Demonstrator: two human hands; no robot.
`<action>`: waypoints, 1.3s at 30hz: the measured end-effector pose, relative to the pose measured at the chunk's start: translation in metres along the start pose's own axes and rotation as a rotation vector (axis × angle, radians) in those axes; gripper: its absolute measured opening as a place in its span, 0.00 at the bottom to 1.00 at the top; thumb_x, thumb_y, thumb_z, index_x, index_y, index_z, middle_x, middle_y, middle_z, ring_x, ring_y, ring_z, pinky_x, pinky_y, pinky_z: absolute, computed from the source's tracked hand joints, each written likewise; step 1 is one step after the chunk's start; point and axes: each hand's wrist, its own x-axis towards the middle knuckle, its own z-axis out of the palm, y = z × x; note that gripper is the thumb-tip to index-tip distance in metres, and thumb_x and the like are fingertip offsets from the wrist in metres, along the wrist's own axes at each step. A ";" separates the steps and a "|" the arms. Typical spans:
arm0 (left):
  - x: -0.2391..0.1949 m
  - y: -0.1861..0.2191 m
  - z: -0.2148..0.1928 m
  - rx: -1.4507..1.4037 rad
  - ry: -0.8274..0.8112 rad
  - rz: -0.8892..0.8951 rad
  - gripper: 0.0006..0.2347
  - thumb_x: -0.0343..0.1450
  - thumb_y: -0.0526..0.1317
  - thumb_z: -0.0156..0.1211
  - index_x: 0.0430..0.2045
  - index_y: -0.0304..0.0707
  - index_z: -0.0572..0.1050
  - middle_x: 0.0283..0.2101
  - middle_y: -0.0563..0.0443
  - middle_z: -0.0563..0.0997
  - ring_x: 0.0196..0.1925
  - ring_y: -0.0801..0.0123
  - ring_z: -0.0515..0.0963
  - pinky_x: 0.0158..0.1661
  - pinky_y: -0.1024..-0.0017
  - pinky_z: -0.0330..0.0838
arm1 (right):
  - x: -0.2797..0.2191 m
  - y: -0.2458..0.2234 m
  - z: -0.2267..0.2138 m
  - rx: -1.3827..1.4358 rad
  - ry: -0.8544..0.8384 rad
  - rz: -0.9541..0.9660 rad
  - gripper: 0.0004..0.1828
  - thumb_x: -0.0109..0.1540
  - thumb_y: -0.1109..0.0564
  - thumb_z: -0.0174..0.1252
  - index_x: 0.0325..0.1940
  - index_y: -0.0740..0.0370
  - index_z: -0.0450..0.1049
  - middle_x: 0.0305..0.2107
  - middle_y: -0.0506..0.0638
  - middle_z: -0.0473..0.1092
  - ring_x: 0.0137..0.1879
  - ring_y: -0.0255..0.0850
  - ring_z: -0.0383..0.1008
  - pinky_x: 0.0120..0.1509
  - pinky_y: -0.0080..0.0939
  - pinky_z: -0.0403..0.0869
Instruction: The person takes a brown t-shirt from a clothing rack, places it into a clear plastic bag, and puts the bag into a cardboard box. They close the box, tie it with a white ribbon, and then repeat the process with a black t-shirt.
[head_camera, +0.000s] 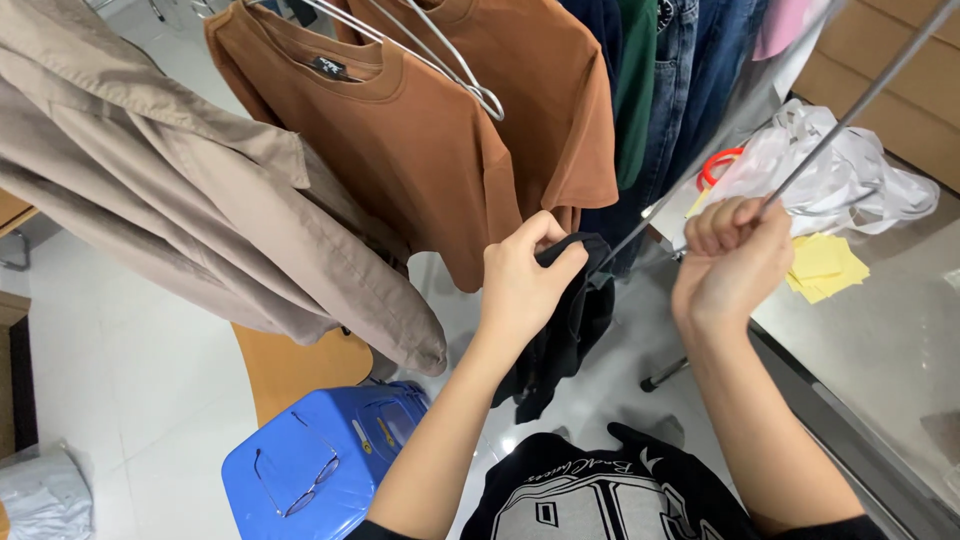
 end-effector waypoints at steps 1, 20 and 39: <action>0.003 -0.008 0.002 -0.035 0.022 0.061 0.07 0.66 0.39 0.64 0.20 0.45 0.72 0.15 0.59 0.69 0.20 0.77 0.63 0.26 0.77 0.59 | 0.005 0.011 -0.008 0.005 -0.041 -0.021 0.18 0.73 0.52 0.44 0.28 0.52 0.57 0.19 0.41 0.42 0.24 0.33 0.41 0.30 0.35 0.48; -0.016 -0.037 -0.087 -0.355 0.220 0.160 0.03 0.72 0.33 0.67 0.27 0.39 0.81 0.21 0.51 0.82 0.26 0.78 0.76 0.27 0.80 0.71 | 0.086 0.105 -0.124 -1.056 -0.260 -0.505 0.22 0.85 0.58 0.52 0.36 0.62 0.72 0.22 0.56 0.66 0.33 0.48 0.63 0.43 0.46 0.66; -0.004 -0.074 -0.152 0.192 0.414 0.458 0.03 0.75 0.37 0.68 0.33 0.41 0.86 0.33 0.58 0.76 0.36 0.75 0.76 0.43 0.76 0.70 | 0.037 -0.001 -0.027 -1.229 -0.808 -0.452 0.21 0.82 0.57 0.53 0.36 0.66 0.76 0.38 0.51 0.76 0.47 0.42 0.76 0.55 0.44 0.69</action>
